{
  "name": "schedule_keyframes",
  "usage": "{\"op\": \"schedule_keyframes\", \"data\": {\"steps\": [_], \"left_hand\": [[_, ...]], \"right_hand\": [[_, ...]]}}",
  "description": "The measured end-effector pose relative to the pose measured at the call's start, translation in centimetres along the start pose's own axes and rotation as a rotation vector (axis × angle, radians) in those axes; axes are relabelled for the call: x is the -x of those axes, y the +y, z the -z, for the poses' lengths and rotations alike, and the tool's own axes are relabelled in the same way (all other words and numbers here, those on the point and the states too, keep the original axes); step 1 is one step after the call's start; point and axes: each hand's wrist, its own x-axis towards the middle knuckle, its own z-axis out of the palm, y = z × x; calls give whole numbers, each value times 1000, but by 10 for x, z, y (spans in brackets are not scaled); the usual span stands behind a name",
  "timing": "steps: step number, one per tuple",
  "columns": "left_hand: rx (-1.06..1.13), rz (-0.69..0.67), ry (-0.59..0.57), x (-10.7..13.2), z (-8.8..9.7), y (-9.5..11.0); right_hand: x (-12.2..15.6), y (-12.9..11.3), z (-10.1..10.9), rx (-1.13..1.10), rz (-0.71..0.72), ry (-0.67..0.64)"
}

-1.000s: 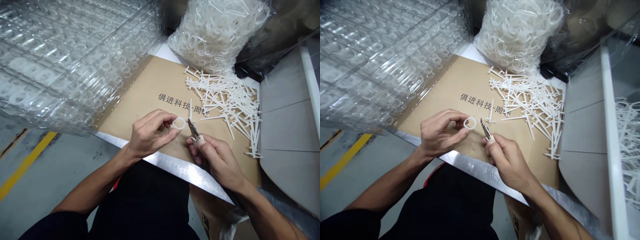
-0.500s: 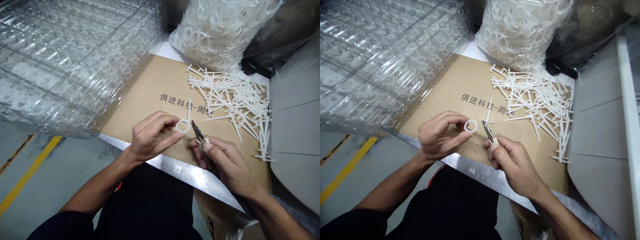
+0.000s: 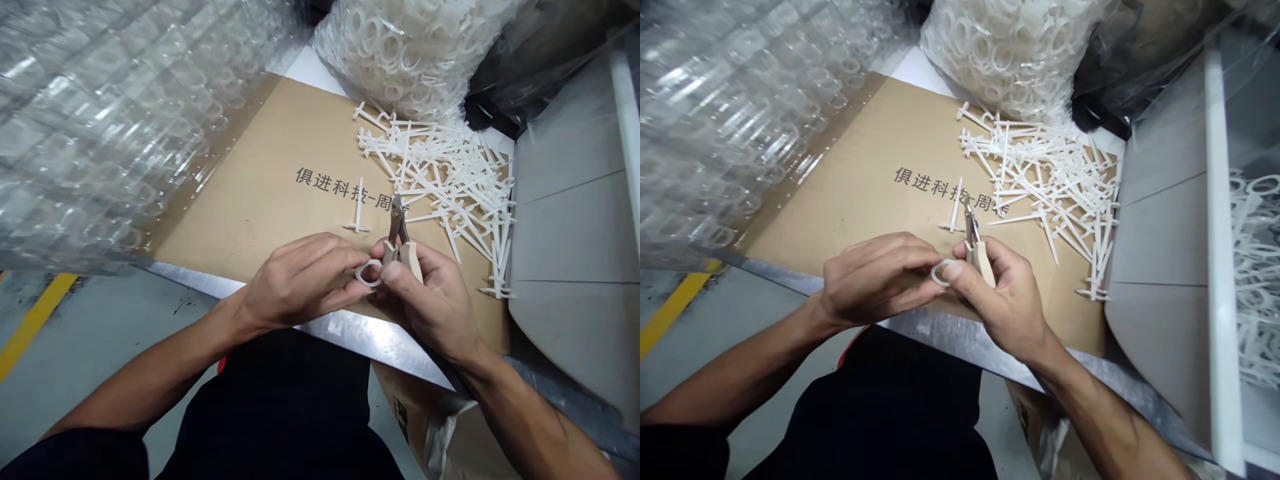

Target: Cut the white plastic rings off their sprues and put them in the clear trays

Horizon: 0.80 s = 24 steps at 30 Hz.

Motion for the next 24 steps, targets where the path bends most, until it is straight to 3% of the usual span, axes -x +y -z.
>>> {"op": "schedule_keyframes", "data": {"steps": [3,8,16,24], "left_hand": [[9,-14,-69,1,-4,2],[43,4,-62,-1,-3,3],[65,110,-97,-4,5,5],[84,75,-49,-5,6,4]], "right_hand": [[-2,-1,-7,27,11,61],[0,-1,-10,-78,-6,88],[-2,-2,-1,-339,-91,-54],[-3,-1,0,-399,-82,-89]]}}
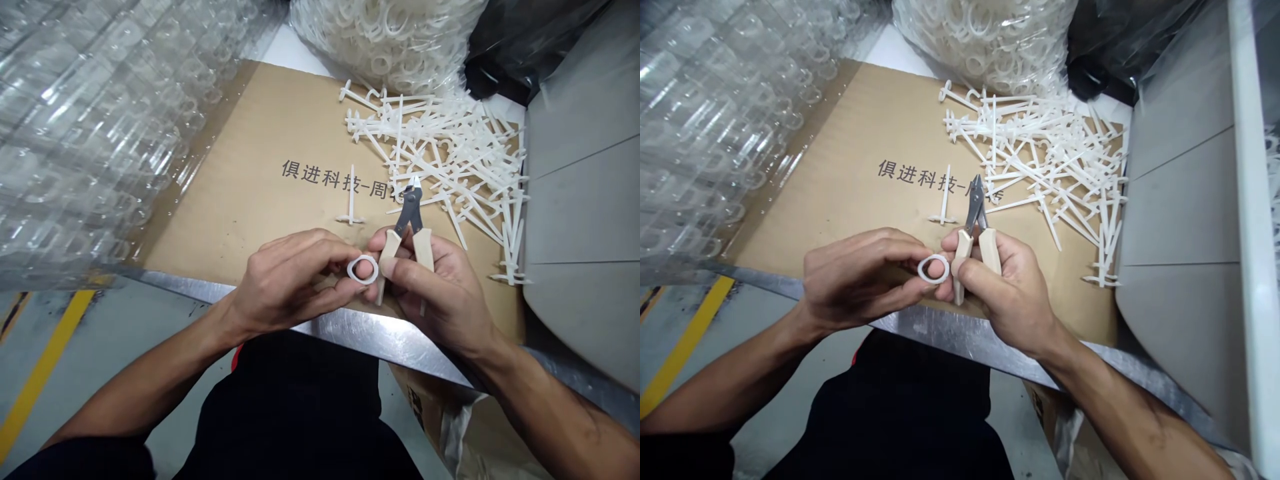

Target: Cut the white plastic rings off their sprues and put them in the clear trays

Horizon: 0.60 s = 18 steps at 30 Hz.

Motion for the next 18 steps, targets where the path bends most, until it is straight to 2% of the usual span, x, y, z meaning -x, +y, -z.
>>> {"op": "schedule_keyframes", "data": {"steps": [13,18], "left_hand": [[65,-12,45,-3,1,1],[57,-13,78,-1,0,-1]], "right_hand": [[0,2,5,-14,12,-62],[-2,3,7,-35,71,-9]]}}
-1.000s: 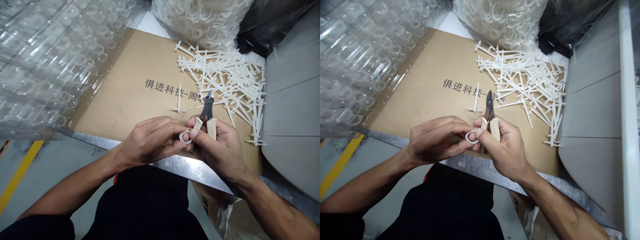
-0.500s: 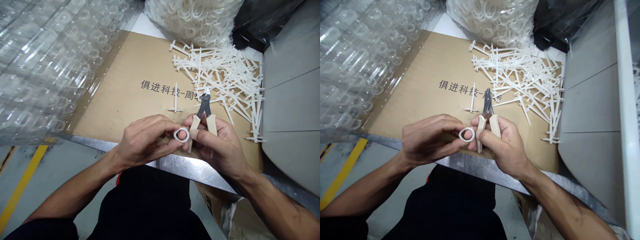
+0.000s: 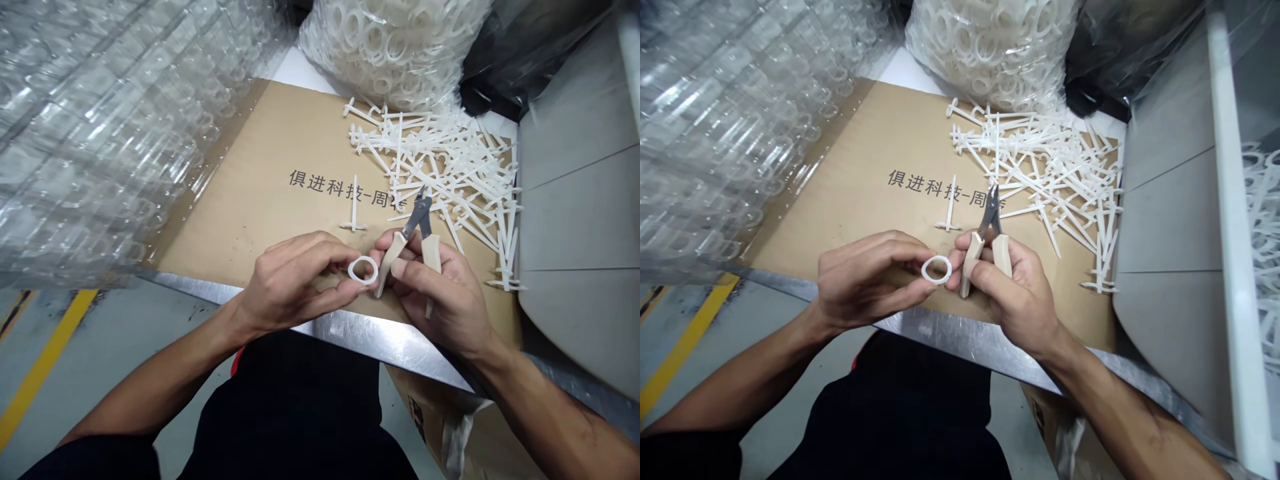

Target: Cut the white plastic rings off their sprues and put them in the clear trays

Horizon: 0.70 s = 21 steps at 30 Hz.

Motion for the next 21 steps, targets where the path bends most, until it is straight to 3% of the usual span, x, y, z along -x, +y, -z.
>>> {"op": "schedule_keyframes", "data": {"steps": [9,21], "left_hand": [[-55,-49,81,3,-1,-4],[-141,-136,105,5,-1,-4]], "right_hand": [[-4,-3,4,91,116,72],[-5,-3,5,121,105,74]]}}
